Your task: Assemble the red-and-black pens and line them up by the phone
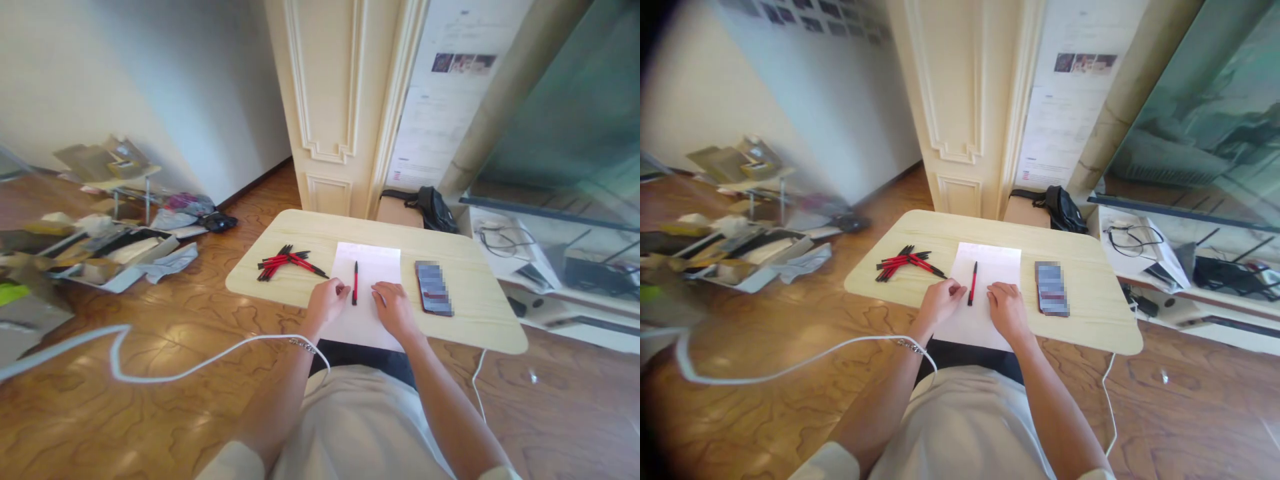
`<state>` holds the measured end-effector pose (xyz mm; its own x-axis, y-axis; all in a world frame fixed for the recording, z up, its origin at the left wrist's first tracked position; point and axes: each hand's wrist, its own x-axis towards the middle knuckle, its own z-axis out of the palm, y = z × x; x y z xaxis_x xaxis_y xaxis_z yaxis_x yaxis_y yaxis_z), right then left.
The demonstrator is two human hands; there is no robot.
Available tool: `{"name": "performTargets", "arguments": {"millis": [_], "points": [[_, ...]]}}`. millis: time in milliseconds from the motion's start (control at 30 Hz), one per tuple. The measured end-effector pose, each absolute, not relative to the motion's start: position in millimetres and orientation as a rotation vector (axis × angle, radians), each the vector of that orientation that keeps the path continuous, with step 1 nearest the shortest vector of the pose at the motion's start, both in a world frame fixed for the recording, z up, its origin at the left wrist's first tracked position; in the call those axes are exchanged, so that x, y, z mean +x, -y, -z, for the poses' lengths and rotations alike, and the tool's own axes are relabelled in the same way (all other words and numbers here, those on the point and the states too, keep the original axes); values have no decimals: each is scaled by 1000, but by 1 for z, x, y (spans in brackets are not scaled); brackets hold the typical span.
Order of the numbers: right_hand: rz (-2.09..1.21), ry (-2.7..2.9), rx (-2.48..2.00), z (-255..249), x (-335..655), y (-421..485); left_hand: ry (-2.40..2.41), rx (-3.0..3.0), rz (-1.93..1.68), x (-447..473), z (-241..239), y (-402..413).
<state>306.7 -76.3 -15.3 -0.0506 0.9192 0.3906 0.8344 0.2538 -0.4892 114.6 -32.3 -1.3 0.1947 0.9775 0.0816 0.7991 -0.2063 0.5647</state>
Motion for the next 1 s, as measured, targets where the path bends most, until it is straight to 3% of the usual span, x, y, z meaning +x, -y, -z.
{"name": "performTargets", "arguments": {"millis": [1000], "points": [[-350,1726,-1763,10,299,56,-1756,2312,-202,160,-10,19]]}}
